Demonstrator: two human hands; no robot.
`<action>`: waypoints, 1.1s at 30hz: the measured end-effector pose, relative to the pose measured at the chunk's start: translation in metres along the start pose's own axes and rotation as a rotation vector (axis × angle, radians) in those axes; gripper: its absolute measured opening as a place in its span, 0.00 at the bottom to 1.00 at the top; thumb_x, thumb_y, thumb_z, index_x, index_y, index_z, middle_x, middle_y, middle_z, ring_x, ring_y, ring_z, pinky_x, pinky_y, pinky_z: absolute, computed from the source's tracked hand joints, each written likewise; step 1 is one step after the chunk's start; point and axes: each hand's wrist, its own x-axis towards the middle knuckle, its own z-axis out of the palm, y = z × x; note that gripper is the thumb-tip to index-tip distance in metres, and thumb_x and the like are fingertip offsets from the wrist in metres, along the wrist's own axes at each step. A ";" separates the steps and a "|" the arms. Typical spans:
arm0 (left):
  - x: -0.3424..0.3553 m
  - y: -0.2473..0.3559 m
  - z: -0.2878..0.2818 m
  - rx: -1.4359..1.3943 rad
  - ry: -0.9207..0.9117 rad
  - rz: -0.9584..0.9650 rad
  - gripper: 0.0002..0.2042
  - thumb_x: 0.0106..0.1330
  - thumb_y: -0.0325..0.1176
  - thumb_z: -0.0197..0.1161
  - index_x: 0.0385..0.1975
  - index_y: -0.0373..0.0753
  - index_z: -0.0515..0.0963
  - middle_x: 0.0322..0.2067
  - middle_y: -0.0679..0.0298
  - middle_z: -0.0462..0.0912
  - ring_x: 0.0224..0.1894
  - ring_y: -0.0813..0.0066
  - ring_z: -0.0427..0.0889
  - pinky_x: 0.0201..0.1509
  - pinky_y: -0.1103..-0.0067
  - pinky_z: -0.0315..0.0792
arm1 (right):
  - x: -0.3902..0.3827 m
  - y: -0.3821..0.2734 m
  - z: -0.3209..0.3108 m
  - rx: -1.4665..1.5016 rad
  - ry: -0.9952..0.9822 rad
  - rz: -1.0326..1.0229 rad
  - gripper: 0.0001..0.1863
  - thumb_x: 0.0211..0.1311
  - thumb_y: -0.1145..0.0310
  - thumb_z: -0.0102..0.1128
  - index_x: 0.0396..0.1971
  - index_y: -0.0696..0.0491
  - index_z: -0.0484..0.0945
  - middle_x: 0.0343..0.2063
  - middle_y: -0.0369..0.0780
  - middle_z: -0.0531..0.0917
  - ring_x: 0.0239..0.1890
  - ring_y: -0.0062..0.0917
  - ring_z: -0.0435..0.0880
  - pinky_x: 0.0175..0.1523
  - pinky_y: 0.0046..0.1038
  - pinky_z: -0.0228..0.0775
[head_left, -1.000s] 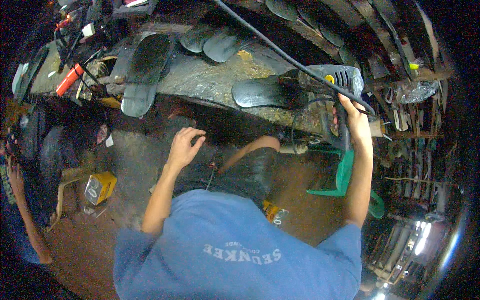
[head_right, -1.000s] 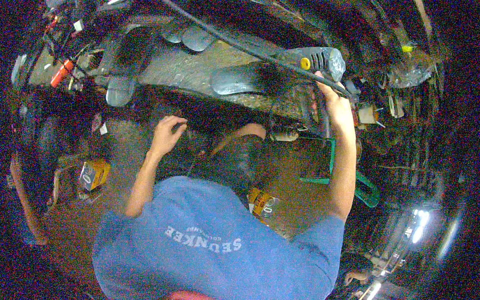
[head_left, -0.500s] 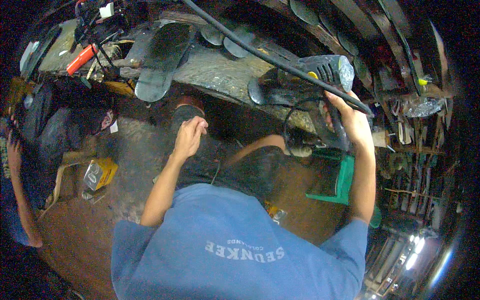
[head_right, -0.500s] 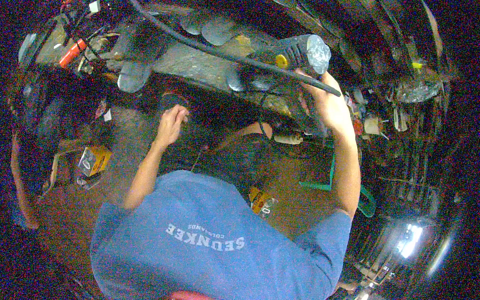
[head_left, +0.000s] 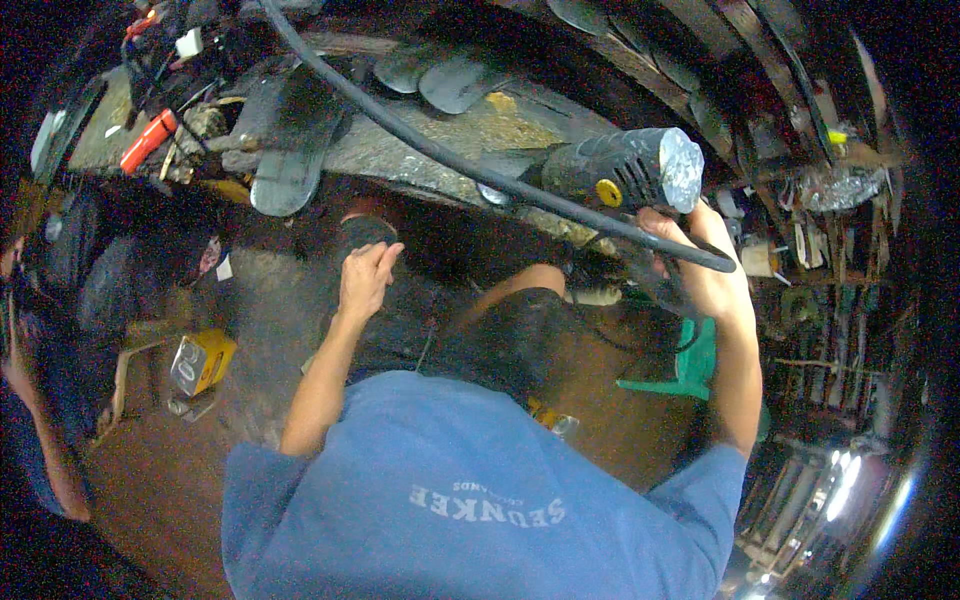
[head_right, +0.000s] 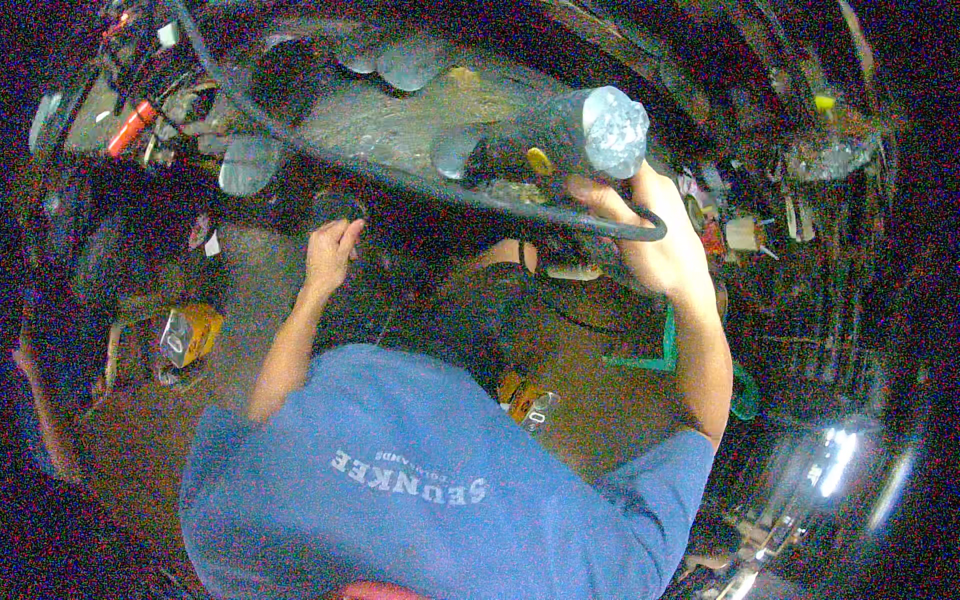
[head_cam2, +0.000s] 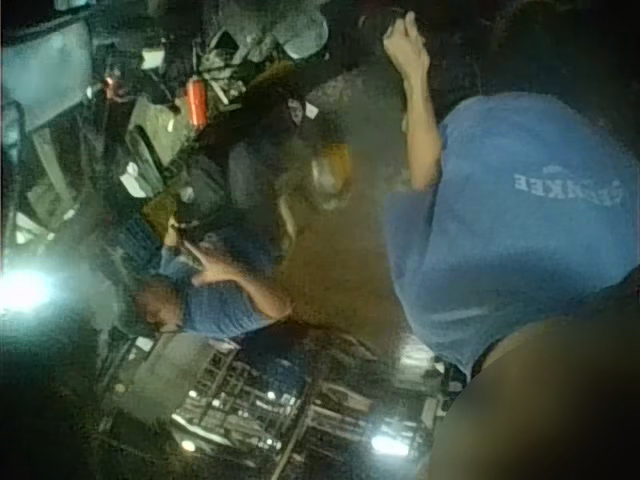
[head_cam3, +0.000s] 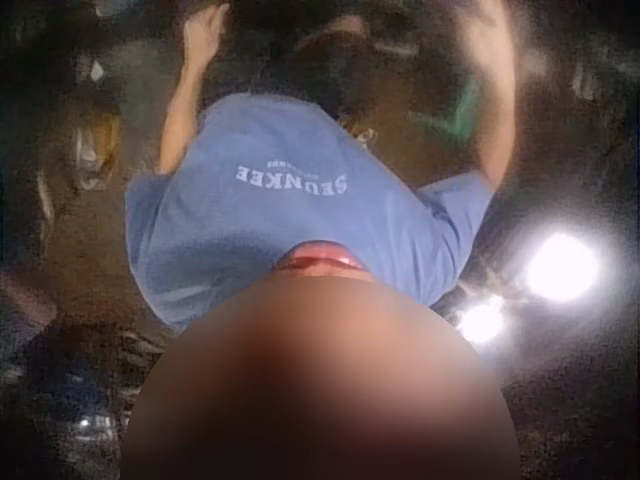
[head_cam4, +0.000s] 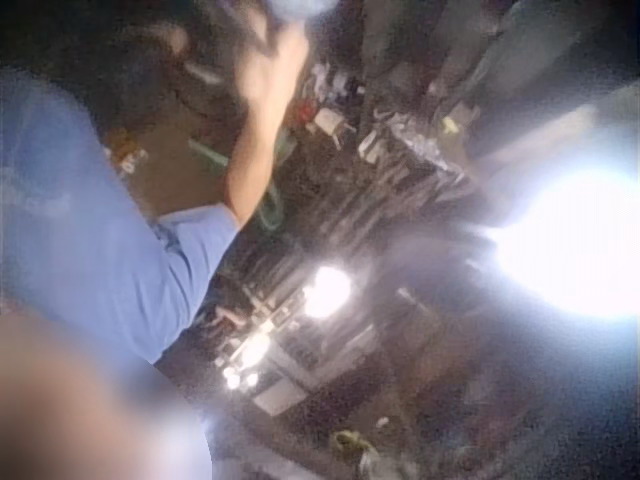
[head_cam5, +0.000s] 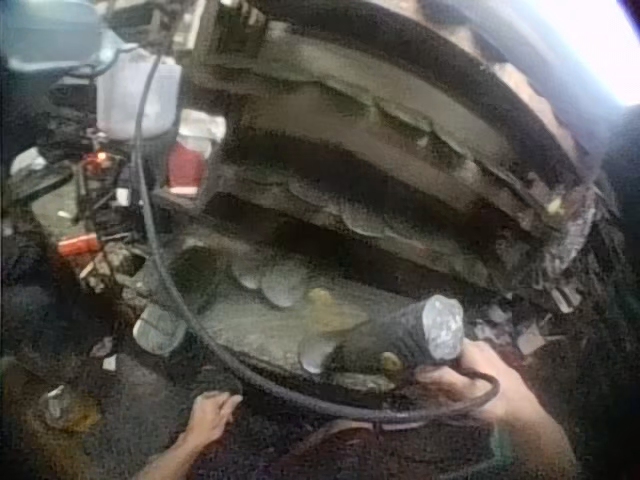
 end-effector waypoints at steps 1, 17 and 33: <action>-0.001 0.002 0.002 -0.036 0.037 0.038 0.19 0.75 0.39 0.66 0.23 0.34 0.75 0.23 0.55 0.81 0.25 0.58 0.83 0.36 0.63 0.75 | -0.002 0.008 -0.005 0.006 0.020 0.012 0.16 0.75 0.58 0.63 0.49 0.57 0.79 0.28 0.34 0.80 0.25 0.17 0.77 0.31 0.24 0.70; 0.006 0.024 0.018 -0.230 0.020 0.086 0.07 0.72 0.29 0.66 0.41 0.37 0.90 0.40 0.58 0.92 0.42 0.61 0.90 0.49 0.68 0.81 | -0.019 0.106 -0.059 0.226 0.304 0.366 0.19 0.75 0.56 0.63 0.52 0.57 0.82 0.32 0.39 0.84 0.29 0.23 0.82 0.37 0.30 0.73; 0.154 0.200 0.079 0.211 -0.210 0.698 0.54 0.55 0.45 0.82 0.78 0.35 0.55 0.66 0.38 0.73 0.70 0.39 0.70 0.76 0.57 0.65 | -0.023 0.112 -0.063 0.118 0.353 0.271 0.20 0.74 0.52 0.64 0.47 0.55 0.85 0.28 0.35 0.84 0.23 0.20 0.80 0.30 0.28 0.72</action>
